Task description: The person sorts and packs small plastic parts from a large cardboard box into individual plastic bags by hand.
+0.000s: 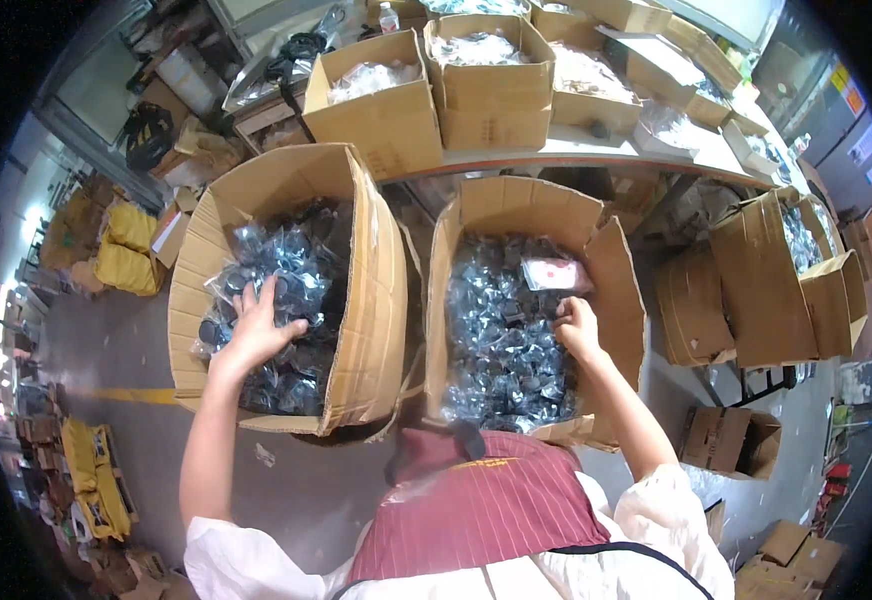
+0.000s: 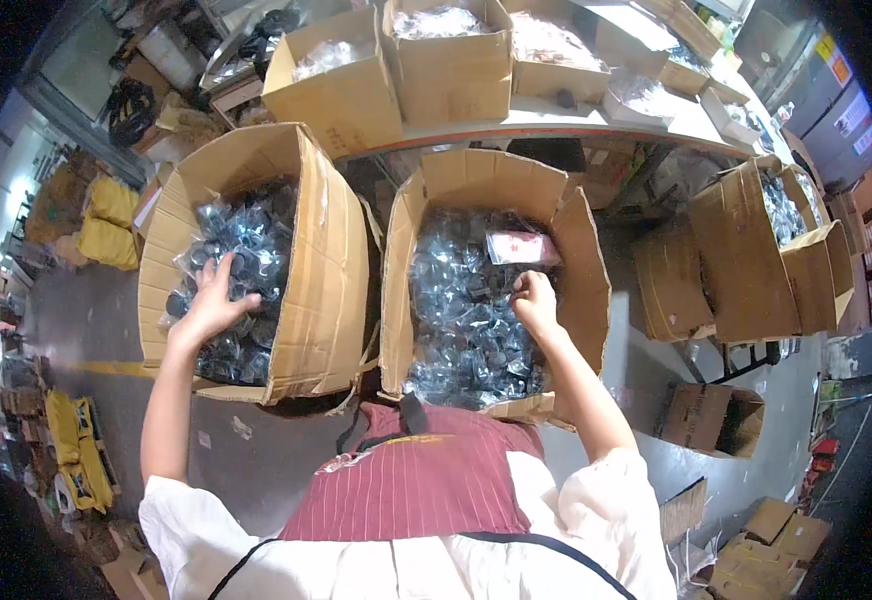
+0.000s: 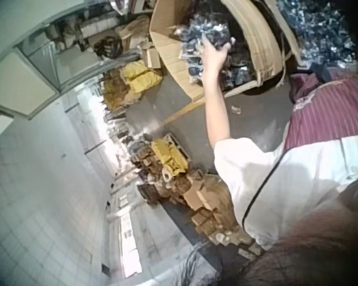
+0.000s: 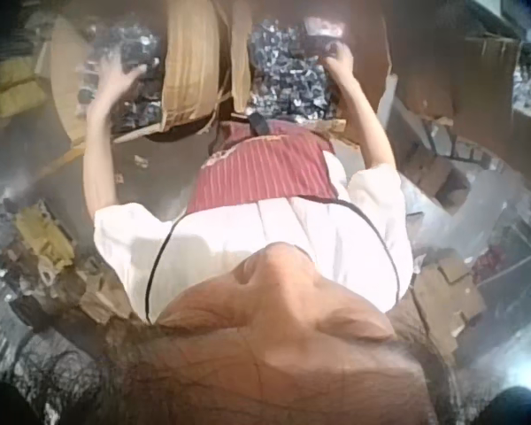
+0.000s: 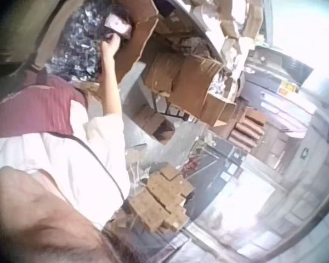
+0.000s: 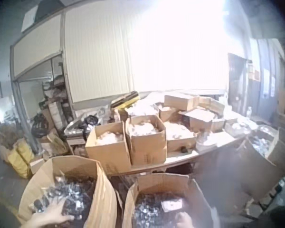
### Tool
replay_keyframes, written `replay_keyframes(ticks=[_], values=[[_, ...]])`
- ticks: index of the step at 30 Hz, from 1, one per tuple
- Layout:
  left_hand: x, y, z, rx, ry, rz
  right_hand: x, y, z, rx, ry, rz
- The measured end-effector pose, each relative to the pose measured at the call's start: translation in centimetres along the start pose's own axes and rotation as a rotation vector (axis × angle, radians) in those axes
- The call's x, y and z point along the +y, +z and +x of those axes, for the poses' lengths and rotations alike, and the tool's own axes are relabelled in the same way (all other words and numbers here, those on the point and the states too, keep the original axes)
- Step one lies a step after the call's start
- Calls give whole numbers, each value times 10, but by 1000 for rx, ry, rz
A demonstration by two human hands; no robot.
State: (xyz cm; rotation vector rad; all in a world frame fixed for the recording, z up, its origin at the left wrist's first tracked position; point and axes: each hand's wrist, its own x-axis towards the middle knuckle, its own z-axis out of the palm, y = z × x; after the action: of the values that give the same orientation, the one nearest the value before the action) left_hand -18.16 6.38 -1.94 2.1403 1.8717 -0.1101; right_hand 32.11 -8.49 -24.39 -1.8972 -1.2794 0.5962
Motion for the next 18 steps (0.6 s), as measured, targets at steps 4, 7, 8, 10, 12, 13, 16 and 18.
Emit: replay_keyframes(ticks=[4,7,8,10,12,13,16,18], values=[[1,33,26,-170,-15,35,45,29,-4,-21,-208,-209],[8,63,43,-35,80,106,74,61,3,-435,-160,-456],[13,70,52,41,148,154,90,74,1,-523,-176,-525],[18,88,71,88,115,218,114,112,-1,-573,-165,-515],[27,91,79,124,122,243,104,145,1,-765,-63,-714],[18,93,83,142,82,292,88,162,5,-883,83,-696],[25,88,97,120,81,299,76,191,5,-930,282,-933],[29,82,107,96,111,299,93,199,2,-828,164,-1096]])
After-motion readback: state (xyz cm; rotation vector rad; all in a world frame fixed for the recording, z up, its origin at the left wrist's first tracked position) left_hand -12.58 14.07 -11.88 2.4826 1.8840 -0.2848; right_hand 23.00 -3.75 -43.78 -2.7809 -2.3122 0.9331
